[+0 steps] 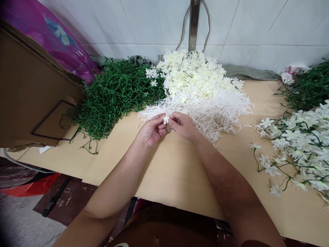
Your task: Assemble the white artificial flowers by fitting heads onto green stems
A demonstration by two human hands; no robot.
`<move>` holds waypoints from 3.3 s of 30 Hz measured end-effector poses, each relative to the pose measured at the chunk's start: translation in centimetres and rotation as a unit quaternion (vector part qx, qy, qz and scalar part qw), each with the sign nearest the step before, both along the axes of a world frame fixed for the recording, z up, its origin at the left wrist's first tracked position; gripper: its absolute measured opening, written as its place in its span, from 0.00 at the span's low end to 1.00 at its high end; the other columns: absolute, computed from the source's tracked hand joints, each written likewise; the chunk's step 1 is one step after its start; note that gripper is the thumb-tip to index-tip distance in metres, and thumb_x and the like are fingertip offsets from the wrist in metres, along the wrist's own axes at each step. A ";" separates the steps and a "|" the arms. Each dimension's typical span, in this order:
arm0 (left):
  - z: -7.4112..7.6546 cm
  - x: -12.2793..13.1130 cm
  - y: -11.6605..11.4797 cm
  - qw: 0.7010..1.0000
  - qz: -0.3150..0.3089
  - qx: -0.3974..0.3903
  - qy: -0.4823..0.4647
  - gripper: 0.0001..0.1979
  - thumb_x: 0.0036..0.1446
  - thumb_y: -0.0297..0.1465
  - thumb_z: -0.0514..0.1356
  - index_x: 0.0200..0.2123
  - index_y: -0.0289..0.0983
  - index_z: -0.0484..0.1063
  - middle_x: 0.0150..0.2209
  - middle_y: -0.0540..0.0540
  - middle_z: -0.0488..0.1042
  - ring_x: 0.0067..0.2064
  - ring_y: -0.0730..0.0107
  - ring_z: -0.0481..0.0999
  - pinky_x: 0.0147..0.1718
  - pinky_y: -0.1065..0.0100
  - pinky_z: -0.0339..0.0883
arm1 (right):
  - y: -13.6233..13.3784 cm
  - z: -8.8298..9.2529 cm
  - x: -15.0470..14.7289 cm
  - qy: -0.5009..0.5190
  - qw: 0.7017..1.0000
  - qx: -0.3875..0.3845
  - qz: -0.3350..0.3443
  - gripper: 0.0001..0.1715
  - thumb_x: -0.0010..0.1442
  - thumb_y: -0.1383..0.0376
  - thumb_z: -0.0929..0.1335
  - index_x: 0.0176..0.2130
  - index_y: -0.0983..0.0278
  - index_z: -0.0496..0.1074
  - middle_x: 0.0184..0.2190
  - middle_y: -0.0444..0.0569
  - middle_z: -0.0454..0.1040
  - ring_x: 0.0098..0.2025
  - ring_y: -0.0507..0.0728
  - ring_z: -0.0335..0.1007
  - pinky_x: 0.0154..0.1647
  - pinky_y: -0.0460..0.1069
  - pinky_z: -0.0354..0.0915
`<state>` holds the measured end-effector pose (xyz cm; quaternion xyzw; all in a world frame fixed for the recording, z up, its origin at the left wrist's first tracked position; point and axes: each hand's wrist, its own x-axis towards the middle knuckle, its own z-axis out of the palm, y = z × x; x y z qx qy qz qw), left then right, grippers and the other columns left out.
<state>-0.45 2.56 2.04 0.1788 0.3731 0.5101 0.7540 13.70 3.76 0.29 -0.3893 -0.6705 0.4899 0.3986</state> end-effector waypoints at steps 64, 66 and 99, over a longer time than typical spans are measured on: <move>-0.4 -11.2 7.1 0.317 -0.048 0.284 0.904 0.13 0.55 0.26 0.52 0.37 0.38 0.77 0.42 0.36 0.68 0.47 0.52 0.64 0.42 0.56 0.52 | -1.1 2.0 -0.6 0.023 0.996 0.032 -0.082 0.11 0.50 0.59 0.67 0.27 0.63 0.63 0.18 0.39 0.59 0.20 0.47 0.51 0.20 0.46 0.49; 0.1 -11.6 7.3 0.356 -0.028 0.279 0.891 0.13 0.57 0.28 0.52 0.37 0.38 0.77 0.41 0.37 0.69 0.47 0.54 0.65 0.41 0.57 0.53 | -1.1 1.8 -0.6 0.020 0.996 0.029 -0.081 0.11 0.50 0.59 0.67 0.27 0.63 0.63 0.18 0.39 0.58 0.20 0.47 0.51 0.21 0.46 0.49; -1.7 0.3 -2.6 0.953 -0.231 0.126 0.153 0.13 0.49 0.37 0.59 0.22 0.34 0.63 0.12 0.60 0.46 0.14 0.86 0.42 0.13 0.79 0.35 | -4.4 -0.5 3.1 0.255 0.935 -0.244 -0.039 0.20 0.39 0.57 0.77 0.25 0.64 0.68 0.21 0.41 0.69 0.25 0.49 0.68 0.34 0.49 0.68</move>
